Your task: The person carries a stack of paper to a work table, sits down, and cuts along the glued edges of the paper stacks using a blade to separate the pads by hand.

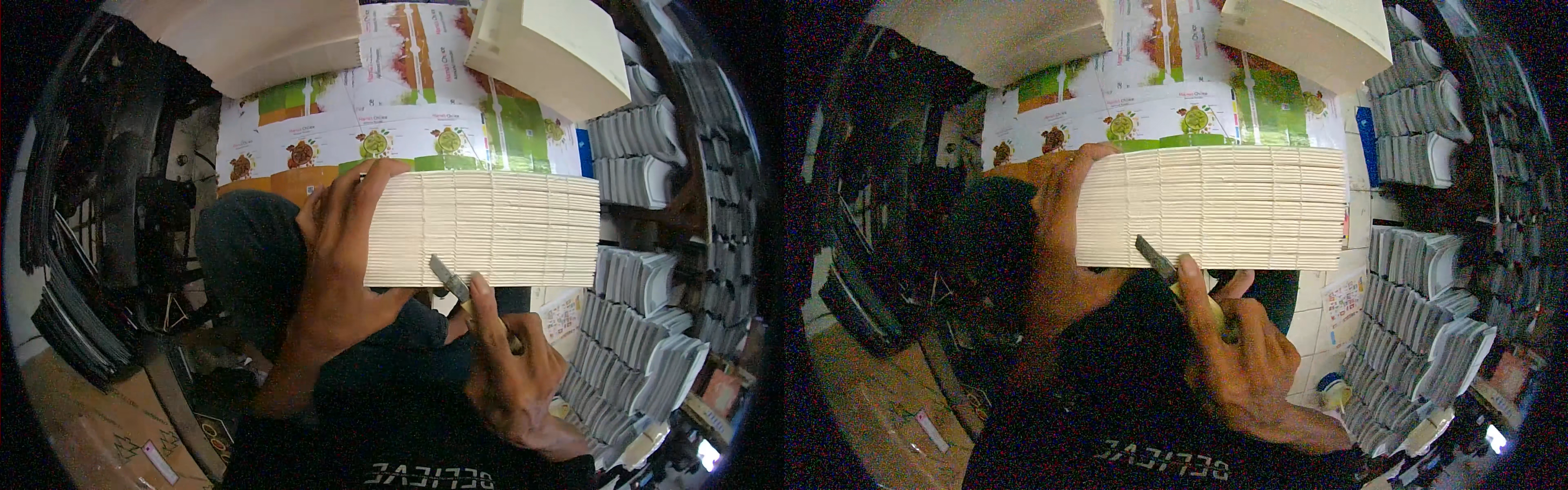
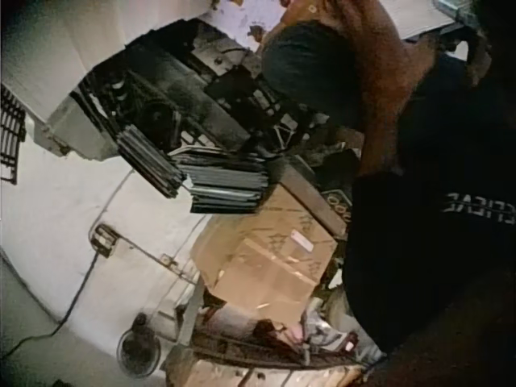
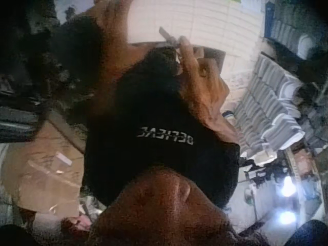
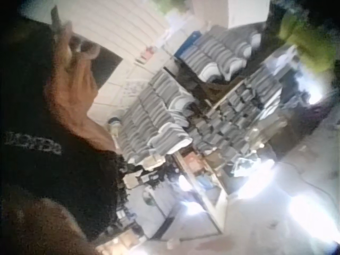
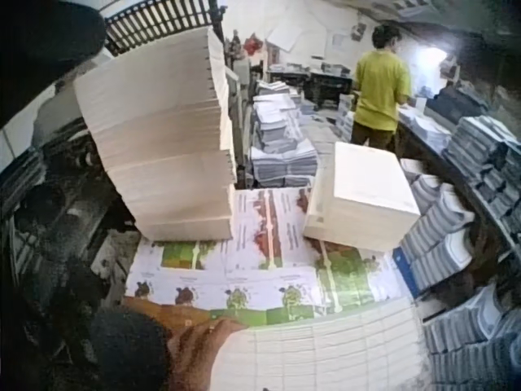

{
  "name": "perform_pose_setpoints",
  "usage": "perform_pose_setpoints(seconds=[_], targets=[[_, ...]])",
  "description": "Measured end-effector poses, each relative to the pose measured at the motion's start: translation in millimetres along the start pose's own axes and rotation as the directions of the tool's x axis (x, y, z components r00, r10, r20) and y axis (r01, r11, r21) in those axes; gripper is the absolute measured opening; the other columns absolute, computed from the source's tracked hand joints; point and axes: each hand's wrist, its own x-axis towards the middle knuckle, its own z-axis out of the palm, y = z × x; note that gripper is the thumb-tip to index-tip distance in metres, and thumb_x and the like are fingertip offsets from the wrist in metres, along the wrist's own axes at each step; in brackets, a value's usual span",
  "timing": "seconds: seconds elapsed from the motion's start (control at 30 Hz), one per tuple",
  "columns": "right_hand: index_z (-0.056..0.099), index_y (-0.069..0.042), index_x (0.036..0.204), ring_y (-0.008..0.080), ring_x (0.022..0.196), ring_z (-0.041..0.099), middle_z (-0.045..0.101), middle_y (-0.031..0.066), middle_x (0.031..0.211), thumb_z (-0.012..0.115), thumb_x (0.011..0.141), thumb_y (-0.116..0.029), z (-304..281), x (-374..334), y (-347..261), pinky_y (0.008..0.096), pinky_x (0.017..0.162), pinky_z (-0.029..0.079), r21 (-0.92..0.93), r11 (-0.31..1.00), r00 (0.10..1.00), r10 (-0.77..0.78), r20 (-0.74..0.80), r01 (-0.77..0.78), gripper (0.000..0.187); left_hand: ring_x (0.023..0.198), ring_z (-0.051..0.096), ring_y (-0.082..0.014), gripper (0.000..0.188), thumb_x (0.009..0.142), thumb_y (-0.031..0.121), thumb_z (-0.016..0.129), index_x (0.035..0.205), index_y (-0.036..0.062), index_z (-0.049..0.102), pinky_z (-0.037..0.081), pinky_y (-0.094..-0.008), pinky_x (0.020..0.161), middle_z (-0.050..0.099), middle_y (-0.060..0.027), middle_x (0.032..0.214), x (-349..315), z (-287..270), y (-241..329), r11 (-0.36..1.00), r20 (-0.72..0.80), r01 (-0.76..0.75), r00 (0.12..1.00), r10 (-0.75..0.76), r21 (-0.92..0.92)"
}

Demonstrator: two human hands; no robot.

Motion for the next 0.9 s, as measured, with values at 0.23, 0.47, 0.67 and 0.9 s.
perform_pose_setpoints(seconds=[0.23,0.47,0.67,0.9], targets=[[0.070,-0.024,0.139,0.0132,0.051,0.050,0.045,0.0003,0.069,0.076,0.076,0.014,-6,3,2,0.0343,0.043,0.040,0.041,0.999,0.999,-0.022,0.025,0.021,0.075,0.139,0.047,-0.0410,0.099,0.066,0.018,0.091,0.151,0.0055,0.042,0.024,-0.0600,0.117,0.052,-0.0198,0.144,1,1,-1,0.999,0.037,0.005,0.999,-0.007,0.042],[0.070,-0.022,0.139,0.0168,0.056,0.053,0.049,0.0024,0.074,0.071,0.077,0.006,-13,5,2,0.0354,0.045,0.044,0.196,0.980,0.993,0.016,0.119,-0.039,0.068,0.141,0.046,-0.0402,0.104,0.065,0.021,0.093,0.153,0.0059,0.040,0.021,-0.0635,0.117,0.050,-0.0202,0.148,-3,3,1,0.999,0.012,0.017,1.000,-0.018,0.052],[0.067,-0.014,0.142,0.0149,0.060,0.057,0.057,0.0062,0.078,0.073,0.083,0.008,-22,11,3,0.0332,0.047,0.044,0.115,0.993,0.984,0.007,0.179,-0.028,0.063,0.141,0.047,-0.0401,0.105,0.065,0.024,0.093,0.154,0.0063,0.040,0.021,-0.0632,0.117,0.050,-0.0208,0.148,-2,3,-1,0.998,-0.001,0.000,1.000,0.000,0.056],[0.067,-0.022,0.143,0.0193,0.061,0.061,0.058,0.0035,0.077,0.078,0.073,-0.002,-34,22,23,0.0365,0.050,0.052,0.175,0.982,0.993,0.053,0.109,-0.071,0.074,0.141,0.046,-0.0400,0.102,0.067,0.026,0.092,0.153,0.0060,0.041,0.021,-0.0626,0.117,0.050,-0.0211,0.147,-5,4,-3,0.998,-0.014,0.016,1.000,-0.015,0.057]])
